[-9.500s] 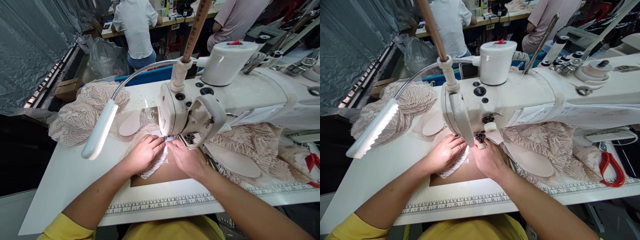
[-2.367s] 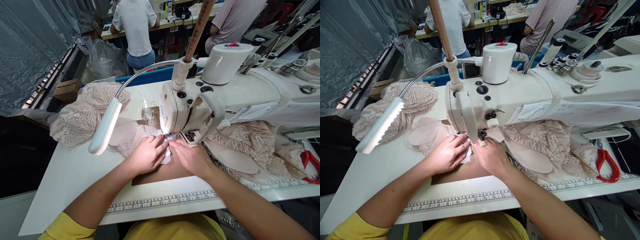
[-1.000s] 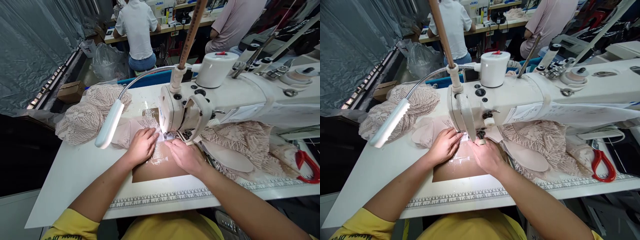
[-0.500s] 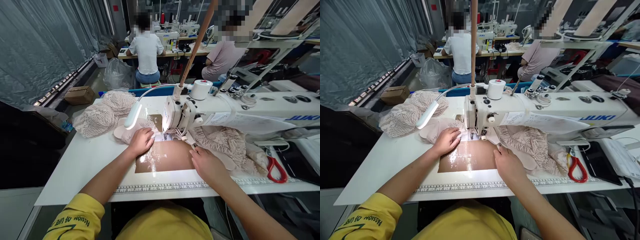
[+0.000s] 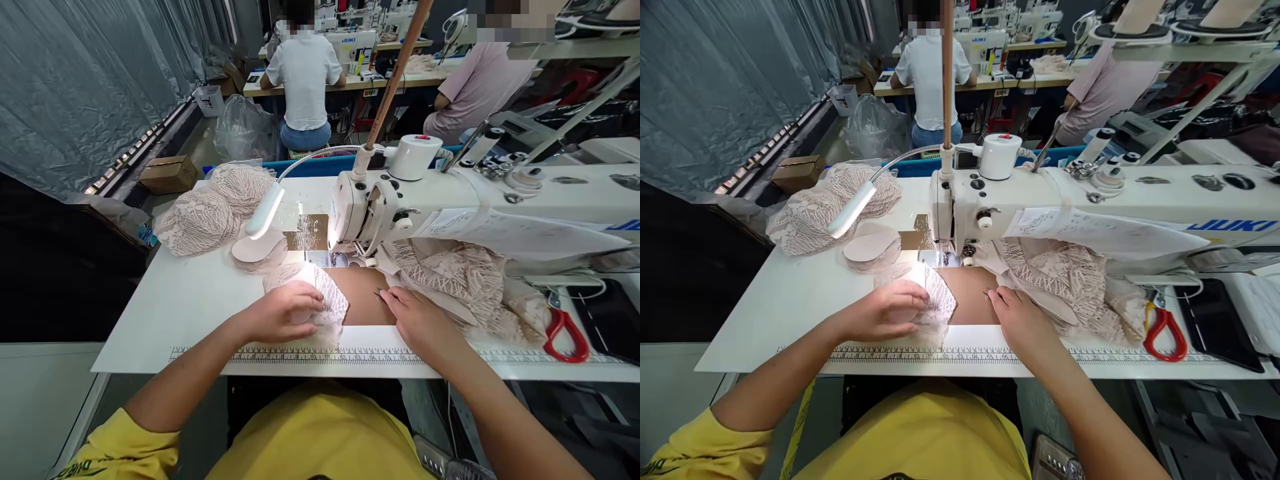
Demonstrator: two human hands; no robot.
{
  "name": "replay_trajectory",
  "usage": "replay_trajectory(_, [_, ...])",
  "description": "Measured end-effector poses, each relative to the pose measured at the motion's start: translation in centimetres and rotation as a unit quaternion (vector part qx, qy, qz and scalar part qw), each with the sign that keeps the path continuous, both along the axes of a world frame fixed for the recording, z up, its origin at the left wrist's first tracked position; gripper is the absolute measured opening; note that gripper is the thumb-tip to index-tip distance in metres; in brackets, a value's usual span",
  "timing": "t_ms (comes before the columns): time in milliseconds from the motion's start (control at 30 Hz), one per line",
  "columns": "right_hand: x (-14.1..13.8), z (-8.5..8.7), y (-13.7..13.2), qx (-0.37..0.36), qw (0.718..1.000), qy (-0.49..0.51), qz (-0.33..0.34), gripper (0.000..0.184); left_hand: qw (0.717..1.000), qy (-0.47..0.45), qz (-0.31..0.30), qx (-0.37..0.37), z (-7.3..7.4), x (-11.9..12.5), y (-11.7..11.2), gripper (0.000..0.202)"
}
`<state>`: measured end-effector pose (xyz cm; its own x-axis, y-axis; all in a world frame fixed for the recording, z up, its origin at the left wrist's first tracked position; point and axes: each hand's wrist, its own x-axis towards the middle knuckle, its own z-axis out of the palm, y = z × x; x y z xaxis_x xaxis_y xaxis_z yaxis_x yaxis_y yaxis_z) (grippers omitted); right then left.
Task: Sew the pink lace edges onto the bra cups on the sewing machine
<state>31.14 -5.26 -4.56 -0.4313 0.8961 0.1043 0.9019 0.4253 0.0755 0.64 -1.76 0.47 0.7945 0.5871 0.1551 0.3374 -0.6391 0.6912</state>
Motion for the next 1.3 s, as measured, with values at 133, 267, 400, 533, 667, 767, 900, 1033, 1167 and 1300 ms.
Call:
replay_trajectory(133, [-0.1,-0.4,0.6,0.005,1.0,-0.005,-0.023,0.048,0.988,-0.006,0.152,0.002,-0.3,-0.8,2.8,0.041])
replay_trajectory(267, [0.2,-0.1,0.1,0.038,0.998,0.052,0.003,0.04,0.968,0.041,0.236,-0.076,-1.2,-1.0,5.6,0.064])
replay_trajectory(400, [-0.3,1.4,-0.7,0.044,0.99,0.128,0.033,0.04,0.955,0.021,0.228,-0.19,-2.4,-0.9,6.6,0.059])
replay_trajectory(533, [-2.0,2.8,-0.2,-0.058,0.977,0.2,0.042,0.042,0.936,-0.04,0.21,-0.28,-2.9,-0.6,6.2,0.03])
replay_trajectory(667, [-4.2,3.2,1.7,-0.144,0.947,0.282,0.05,0.042,0.914,-0.097,0.194,-0.342,-2.3,-0.1,5.4,0.028])
replay_trajectory(767, [-5.7,3.2,3.4,-0.158,0.93,0.328,0.04,0.04,0.898,-0.128,0.17,-0.385,-2.1,0.1,4.9,0.031])
replay_trajectory(900, [-7.0,3.4,5.0,-0.165,0.915,0.36,0.076,0.038,0.883,-0.156,0.134,-0.421,-2.7,0.2,4.7,0.033])
replay_trajectory(1033, [-7.5,3.4,5.5,-0.182,0.907,0.366,0.105,0.033,0.885,-0.165,0.106,-0.423,-3.3,0.3,4.6,0.032])
replay_trajectory(1167, [-7.7,3.2,5.4,-0.223,0.895,0.37,0.109,0.03,0.887,-0.149,0.101,-0.425,-3.3,0.5,4.6,0.032])
replay_trajectory(1300, [-8.0,2.9,5.2,-0.241,0.884,0.388,0.098,0.027,0.883,-0.129,0.095,-0.441,-3.1,0.7,4.6,0.033])
